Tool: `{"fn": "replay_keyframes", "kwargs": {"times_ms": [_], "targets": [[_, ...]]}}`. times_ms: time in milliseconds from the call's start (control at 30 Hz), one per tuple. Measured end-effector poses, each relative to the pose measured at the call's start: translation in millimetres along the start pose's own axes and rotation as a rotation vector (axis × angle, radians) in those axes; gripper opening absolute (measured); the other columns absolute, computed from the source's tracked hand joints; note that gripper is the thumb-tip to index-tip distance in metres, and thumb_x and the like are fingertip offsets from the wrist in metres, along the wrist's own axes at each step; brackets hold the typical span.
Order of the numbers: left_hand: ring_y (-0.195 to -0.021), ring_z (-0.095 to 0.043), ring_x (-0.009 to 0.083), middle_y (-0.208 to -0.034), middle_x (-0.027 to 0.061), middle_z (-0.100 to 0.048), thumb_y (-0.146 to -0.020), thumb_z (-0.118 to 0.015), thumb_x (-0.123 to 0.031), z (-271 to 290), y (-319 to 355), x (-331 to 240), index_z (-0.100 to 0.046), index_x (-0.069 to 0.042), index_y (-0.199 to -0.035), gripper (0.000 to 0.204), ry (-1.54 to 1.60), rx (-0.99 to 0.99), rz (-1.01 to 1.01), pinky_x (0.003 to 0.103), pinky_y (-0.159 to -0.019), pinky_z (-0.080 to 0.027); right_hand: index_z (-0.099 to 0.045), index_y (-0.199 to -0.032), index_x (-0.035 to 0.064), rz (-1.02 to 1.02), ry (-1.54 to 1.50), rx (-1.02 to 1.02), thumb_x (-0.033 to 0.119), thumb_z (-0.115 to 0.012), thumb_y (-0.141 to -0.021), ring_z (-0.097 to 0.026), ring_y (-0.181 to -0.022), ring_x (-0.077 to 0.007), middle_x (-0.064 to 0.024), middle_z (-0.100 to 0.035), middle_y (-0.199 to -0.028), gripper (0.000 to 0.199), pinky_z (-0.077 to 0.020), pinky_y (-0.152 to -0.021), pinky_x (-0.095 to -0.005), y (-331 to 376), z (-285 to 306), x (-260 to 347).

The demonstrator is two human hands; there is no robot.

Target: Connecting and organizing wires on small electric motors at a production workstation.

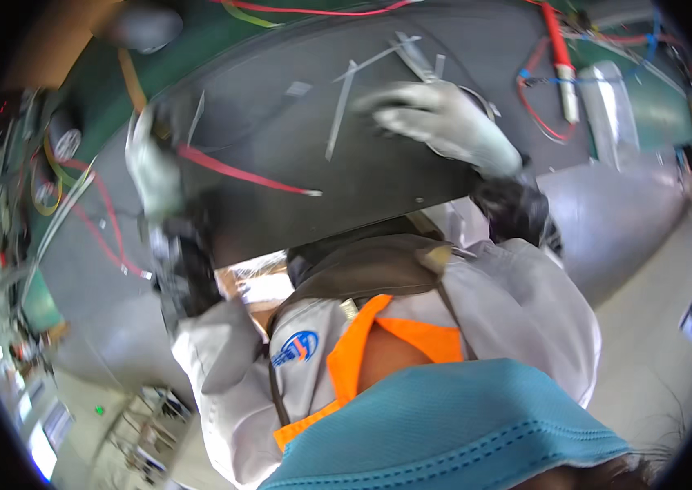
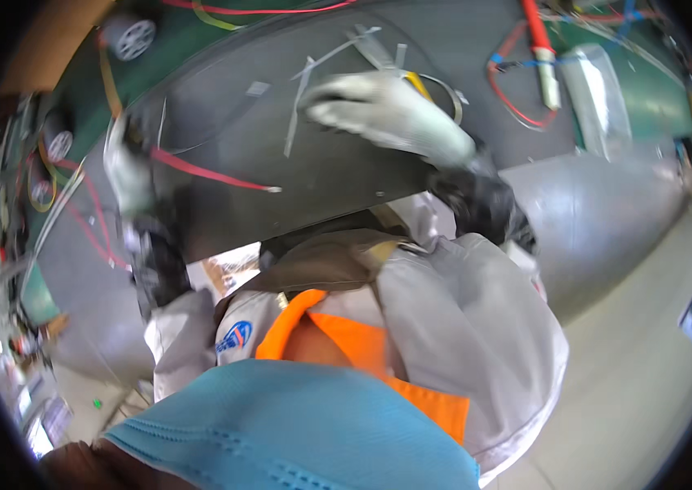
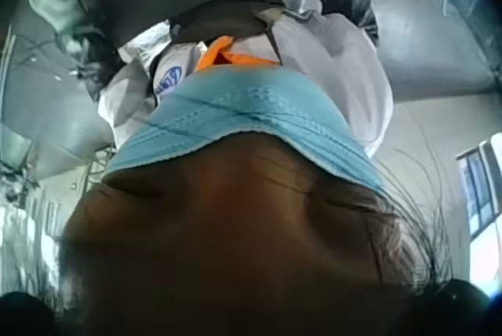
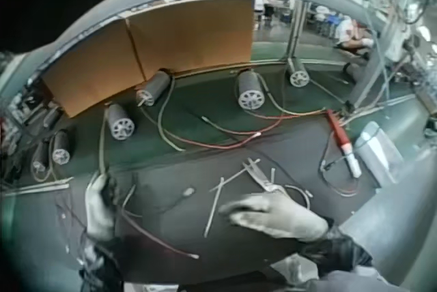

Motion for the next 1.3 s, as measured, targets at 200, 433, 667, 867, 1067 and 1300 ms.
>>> {"fn": "replay_keyframes", "kwargs": {"times_ms": [200,433,667,867,1067,1300], "targets": [[-0.079,-0.056,0.0131,-0.095,0.0046,-0.059,-0.103,-0.059,-0.031,2,139,-47,-0.048,0.005,-0.145,0.056,0.768,0.068,0.286,0.026,-0.062,-0.043,-0.068,-0.127,0.0038,0.012,0.25,-1.344,0.02,-0.063,-0.105,-0.069,-0.087,-0.0114,-0.0028,-0.071,-0.099,0.028,-0.0553,-0.072,-0.024,152,160,14],[-0.073,-0.059,0.0157,-0.089,0.0069,-0.063,-0.111,-0.049,-0.028,-48,230,-86,-0.06,0.002,-0.126,0.035,0.958,0.424,0.687,0.028,-0.063,-0.045,-0.076,-0.11,0.0028,-0.271,0.276,-0.665,0.02,-0.069,-0.098,-0.062,-0.07,-0.0068,-0.0017,-0.071,-0.083,0.022,-0.0472,-0.06,-0.0219,104,151,48],[-0.1,-0.07,0.0233,-0.104,0.0093,-0.07,-0.1,-0.068,-0.029,-58,195,-99,-0.059,0.008,-0.128,0.048,1.101,0.305,0.584,0.035,-0.09,-0.054,-0.074,-0.107,-0.0025,-0.207,0.205,0.391,0.015,-0.067,-0.099,-0.069,-0.083,-0.015,-0.0084,-0.074,-0.093,0.021,-0.0551,-0.075,-0.0293,17,-72,56],[-0.096,-0.074,0.0273,-0.106,0.0151,-0.072,-0.104,-0.063,-0.022,-92,171,-105,-0.064,0.009,-0.121,0.035,1.144,0.093,0.51,0.04,-0.086,-0.061,-0.065,-0.134,0.001,0.148,0.028,0.182,0.025,-0.062,-0.103,-0.07,-0.085,-0.0162,-0.0121,-0.075,-0.097,0.039,-0.0566,-0.077,-0.0304,32,-98,18],[-0.096,-0.073,0.0228,-0.11,0.0182,-0.073,-0.105,-0.063,-0.021,-114,171,-116,-0.064,0.011,-0.123,0.037,1.318,0.101,0.512,0.035,-0.087,-0.061,-0.047,-0.152,0.0006,0.215,0.086,-0.176,0.024,-0.063,-0.101,-0.069,-0.073,-0.0121,-0.0102,-0.074,-0.088,0.059,-0.0543,-0.065,-0.0257,22,-101,25],[-0.096,-0.071,0.0154,-0.117,0.0119,-0.073,-0.105,-0.059,-0.012,-116,169,-125,-0.069,-0.001,-0.128,0.027,1.053,0.08,0.219,0.026,-0.083,-0.058,-0.041,-0.153,-0.0055,0.408,0.215,-0.235,0.033,-0.067,-0.1,-0.071,-0.073,-0.0151,-0.0119,-0.074,-0.077,0.07,-0.0559,-0.066,-0.0271,16,-104,19]]}}
Point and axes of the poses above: each hand's wrist, its own y-axis away from the middle knuckle, its own z-axis out of the back of the hand, x = y × z, the point moved 5 cm from there along -y, towards the middle knuckle
